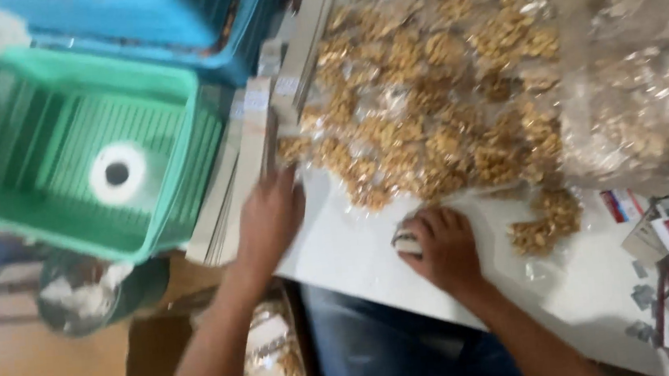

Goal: Stapling small plastic bags containing nuts onto cardboard strips for retail display.

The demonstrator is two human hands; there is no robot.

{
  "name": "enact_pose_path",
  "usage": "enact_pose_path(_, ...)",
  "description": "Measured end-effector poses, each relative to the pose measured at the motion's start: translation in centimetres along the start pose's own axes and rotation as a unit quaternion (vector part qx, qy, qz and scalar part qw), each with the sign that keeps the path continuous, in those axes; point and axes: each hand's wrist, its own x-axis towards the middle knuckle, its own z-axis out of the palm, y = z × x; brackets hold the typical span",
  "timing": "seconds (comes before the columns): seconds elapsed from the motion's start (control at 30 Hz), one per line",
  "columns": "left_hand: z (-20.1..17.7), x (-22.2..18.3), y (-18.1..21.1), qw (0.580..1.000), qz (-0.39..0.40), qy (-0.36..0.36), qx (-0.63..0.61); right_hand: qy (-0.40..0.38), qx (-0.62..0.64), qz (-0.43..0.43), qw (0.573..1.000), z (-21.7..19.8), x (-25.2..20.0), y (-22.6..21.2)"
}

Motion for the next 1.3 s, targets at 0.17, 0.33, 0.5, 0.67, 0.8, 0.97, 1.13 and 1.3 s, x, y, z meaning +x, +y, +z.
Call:
enact_pose_path(0.17,11.3,17.2,-1.6,0.987,0.123,0.097,-0.029,0.033,0.082,-0.012,0.996,-2.1,1.0,-0.2)
enact_pose_path(0.33,19.4,23.9,-3.9,0.993,-0.021,-0.096,0.061,0.001,0.106,0.005,0.994,-1.9,1.3,0.1)
enact_pose_path(0.5,20.5,26.3,-3.3,0.984,-0.071,-0.155,0.049,0.01,0.139,0.018,0.99,-3.0,2.2,-0.2)
enact_pose_path(0.67,19.5,27.6,-3.6,0.945,-0.18,-0.272,-0.02,0.049,0.136,0.0,0.989,-3.7,2.8,-0.3)
enact_pose_path(0.8,15.7,27.4,-1.5,0.917,-0.226,-0.325,-0.055,0.052,0.14,0.007,0.989,-3.9,2.8,-0.3)
enact_pose_path(0.97,10.8,27.2,1.3,0.933,-0.251,-0.233,-0.116,0.054,0.124,-0.014,0.991,-3.9,2.5,-0.1)
enact_pose_path(1.13,12.6,28.4,-2.9,0.985,-0.132,-0.091,-0.067,0.063,0.123,-0.01,0.99,-3.3,2.3,0.1)
enact_pose_path(1.3,3.2,25.9,0.2,0.983,-0.107,-0.028,-0.145,0.041,0.112,-0.011,0.993,-2.0,1.2,-0.1)
